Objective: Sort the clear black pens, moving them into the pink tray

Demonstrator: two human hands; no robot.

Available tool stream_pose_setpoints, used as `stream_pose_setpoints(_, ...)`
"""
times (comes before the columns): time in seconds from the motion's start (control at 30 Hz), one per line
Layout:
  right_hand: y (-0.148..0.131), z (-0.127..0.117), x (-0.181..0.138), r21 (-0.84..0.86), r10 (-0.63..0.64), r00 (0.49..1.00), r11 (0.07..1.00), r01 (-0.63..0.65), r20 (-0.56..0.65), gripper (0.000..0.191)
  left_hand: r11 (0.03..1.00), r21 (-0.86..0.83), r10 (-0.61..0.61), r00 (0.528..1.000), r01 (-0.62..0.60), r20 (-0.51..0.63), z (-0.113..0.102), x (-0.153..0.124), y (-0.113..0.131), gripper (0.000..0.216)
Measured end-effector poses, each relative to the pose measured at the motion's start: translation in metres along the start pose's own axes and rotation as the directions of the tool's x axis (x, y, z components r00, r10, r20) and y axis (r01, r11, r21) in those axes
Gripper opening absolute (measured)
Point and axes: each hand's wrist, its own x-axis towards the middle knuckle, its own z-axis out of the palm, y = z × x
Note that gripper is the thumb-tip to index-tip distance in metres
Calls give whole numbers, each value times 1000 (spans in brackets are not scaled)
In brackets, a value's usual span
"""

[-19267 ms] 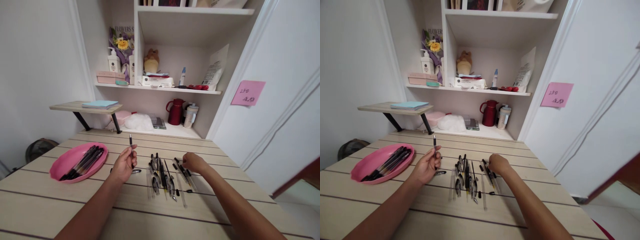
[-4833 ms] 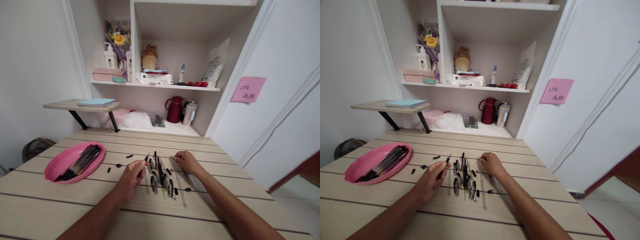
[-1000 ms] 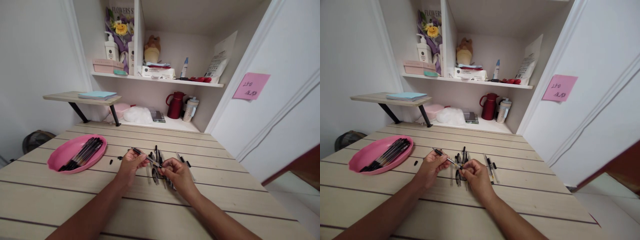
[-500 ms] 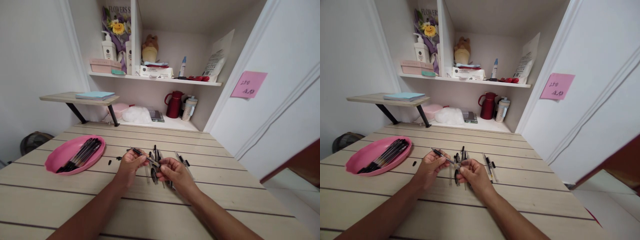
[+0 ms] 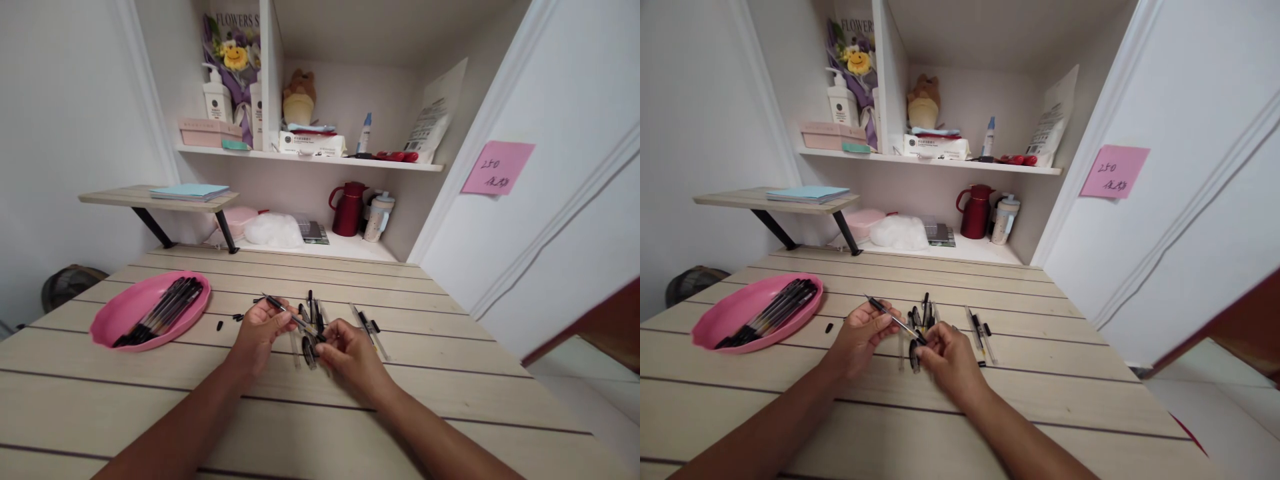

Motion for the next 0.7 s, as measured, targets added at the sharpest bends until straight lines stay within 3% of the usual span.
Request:
stream_pose_setpoints(0.13,-2,-2,-2,-155,-102,995,983,102,6,23,1000,24,1,1000,-1,9,0,0,-1,23)
stream_pose_setpoints(0.23,-3,0,-3,30,-3,995,1000,0,99,33,1000,20,-2,999,1,36,-1,-1,0,23)
stream_pose_setpoints(0.33,-3,4,-3,266,114,971,949,-168,209,40,1000,17,-4,998,3,63,-1,-1,1,23)
stream_pose_setpoints(0.47,-2,6,-1,368,147,948,896,-248,283,42,1000,12,-24,998,24,55,-1,0,2,24)
stream_pose_setpoints(0.57,-8,-4,3,224,156,949,949,-220,273,42,1000,0,1,1000,-1,22,-2,2,0,23)
stream_pose_setpoints(0.63,-14,-18,7,8,126,978,992,-129,165,39,1000,-13,14,1000,-14,4,-4,3,-1,24)
stream_pose_setpoints(0.7,-21,-34,8,-258,49,998,966,-35,50,30,1000,-30,6,1000,-6,3,-5,3,-1,27)
